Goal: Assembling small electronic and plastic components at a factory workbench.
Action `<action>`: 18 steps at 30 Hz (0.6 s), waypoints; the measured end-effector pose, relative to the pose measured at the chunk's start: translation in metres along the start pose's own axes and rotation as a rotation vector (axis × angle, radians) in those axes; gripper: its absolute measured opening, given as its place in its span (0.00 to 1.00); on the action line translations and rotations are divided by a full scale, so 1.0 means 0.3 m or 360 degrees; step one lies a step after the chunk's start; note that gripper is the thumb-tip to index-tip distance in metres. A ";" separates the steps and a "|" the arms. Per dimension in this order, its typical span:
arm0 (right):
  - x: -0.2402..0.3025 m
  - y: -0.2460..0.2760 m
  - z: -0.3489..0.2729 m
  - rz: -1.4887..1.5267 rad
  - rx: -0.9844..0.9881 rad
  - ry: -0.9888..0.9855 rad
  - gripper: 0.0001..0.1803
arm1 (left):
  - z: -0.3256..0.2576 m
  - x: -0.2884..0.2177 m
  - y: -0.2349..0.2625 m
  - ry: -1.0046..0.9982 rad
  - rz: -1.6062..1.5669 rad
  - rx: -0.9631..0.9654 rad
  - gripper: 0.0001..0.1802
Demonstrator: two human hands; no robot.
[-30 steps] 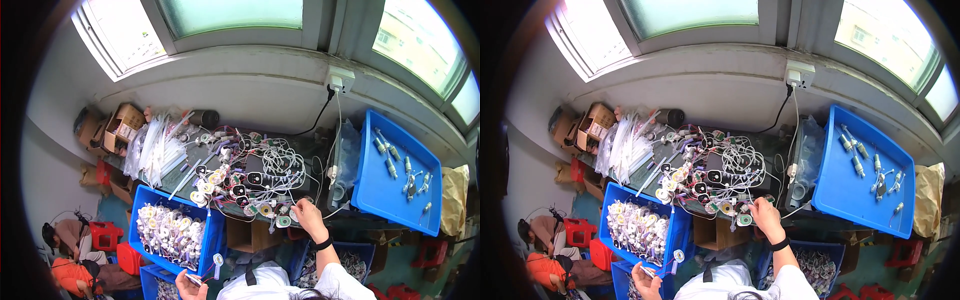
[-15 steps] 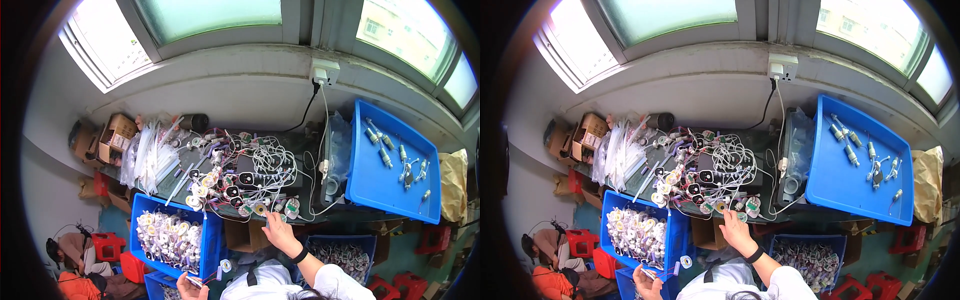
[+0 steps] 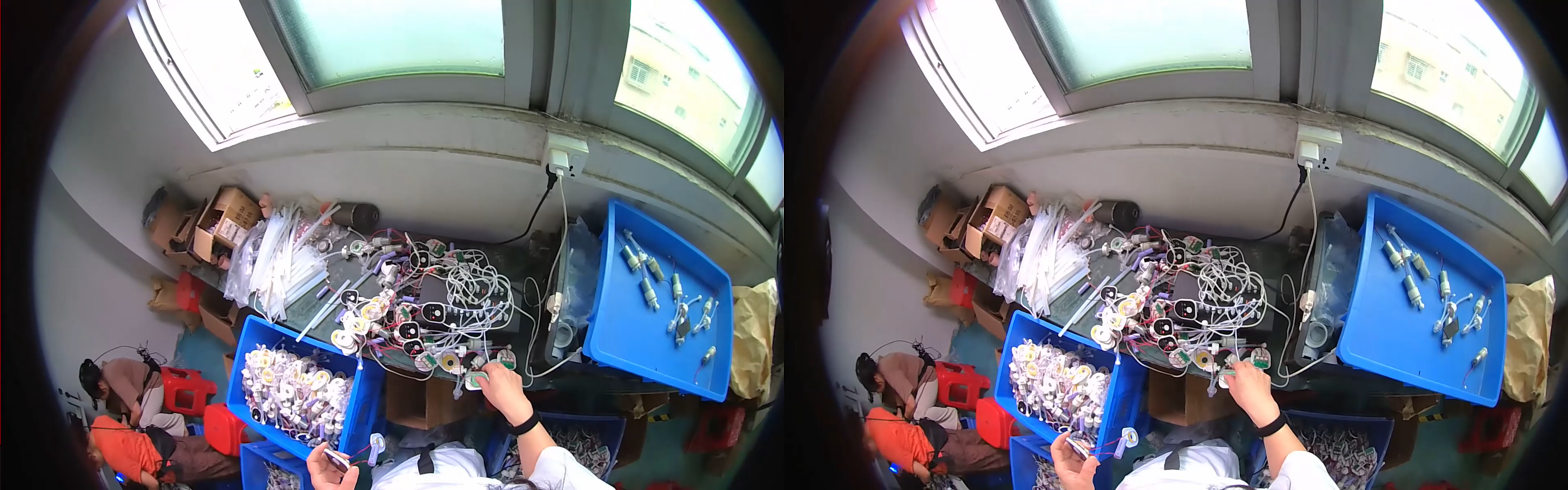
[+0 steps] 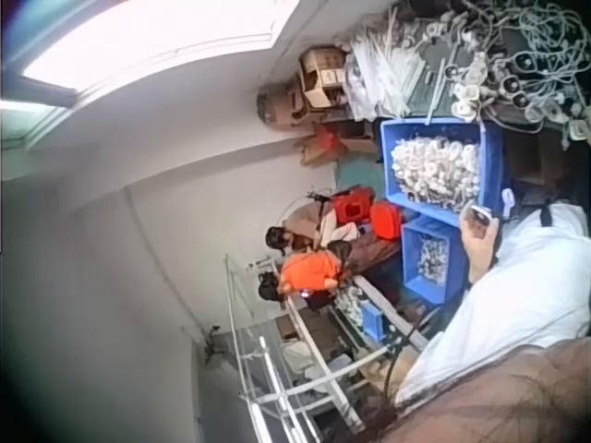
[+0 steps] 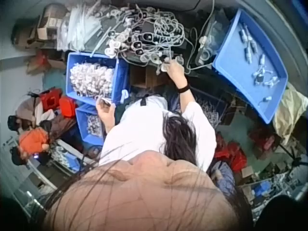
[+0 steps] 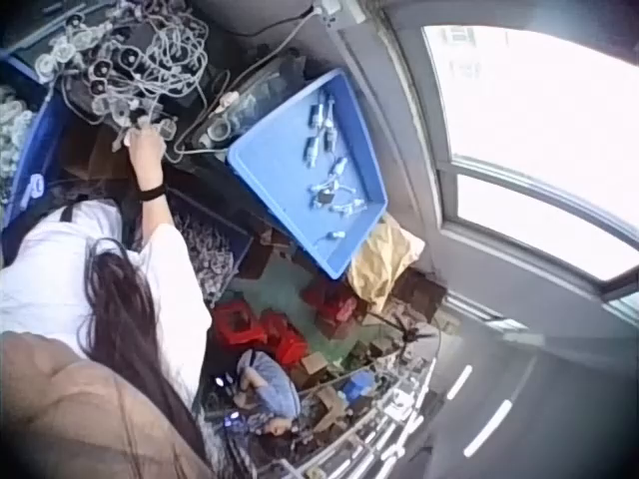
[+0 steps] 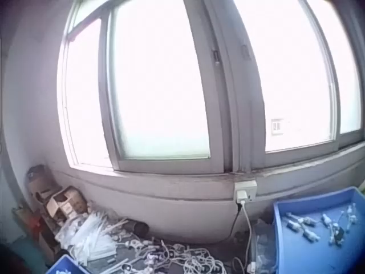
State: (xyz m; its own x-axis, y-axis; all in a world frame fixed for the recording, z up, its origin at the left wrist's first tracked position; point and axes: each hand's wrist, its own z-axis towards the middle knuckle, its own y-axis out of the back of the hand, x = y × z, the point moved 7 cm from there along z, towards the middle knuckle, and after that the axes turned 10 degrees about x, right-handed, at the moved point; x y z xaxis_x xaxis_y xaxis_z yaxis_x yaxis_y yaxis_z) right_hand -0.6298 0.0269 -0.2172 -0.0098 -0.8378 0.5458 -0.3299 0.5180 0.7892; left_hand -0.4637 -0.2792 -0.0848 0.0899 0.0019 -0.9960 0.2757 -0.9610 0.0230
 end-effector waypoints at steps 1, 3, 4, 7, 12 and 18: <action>0.002 0.023 -0.008 0.0024 -0.0054 -0.0022 0.13 | 0.007 -0.011 -0.007 0.0042 0.0023 -0.0003 0.34; -0.002 0.058 0.009 0.0062 -0.0153 -0.0045 0.14 | 0.018 -0.008 -0.005 0.0045 -0.0006 -0.0009 0.34; 0.004 0.082 0.021 0.0070 -0.0231 -0.0004 0.14 | 0.018 -0.005 0.004 0.0035 -0.0006 -0.0019 0.34; 0.029 0.161 0.080 0.0086 -0.0366 -0.0010 0.14 | 0.027 0.000 0.032 -0.0008 0.0001 0.0017 0.33; 0.059 0.293 0.207 -0.0053 -0.0464 -0.0087 0.15 | 0.035 0.011 0.117 -0.0013 -0.0019 -0.0105 0.33; 0.117 0.415 0.348 -0.0209 -0.0480 -0.0124 0.15 | 0.074 0.043 0.186 0.0010 -0.0089 -0.0129 0.32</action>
State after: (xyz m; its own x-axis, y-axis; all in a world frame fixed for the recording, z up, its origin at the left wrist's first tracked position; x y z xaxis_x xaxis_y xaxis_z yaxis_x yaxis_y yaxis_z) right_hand -0.7697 0.0439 -0.1293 -0.0616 -0.9053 0.4202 -0.0391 0.4229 0.9053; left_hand -0.4683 -0.3389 -0.0984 0.0779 0.0568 -0.9953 0.3568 -0.9338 -0.0254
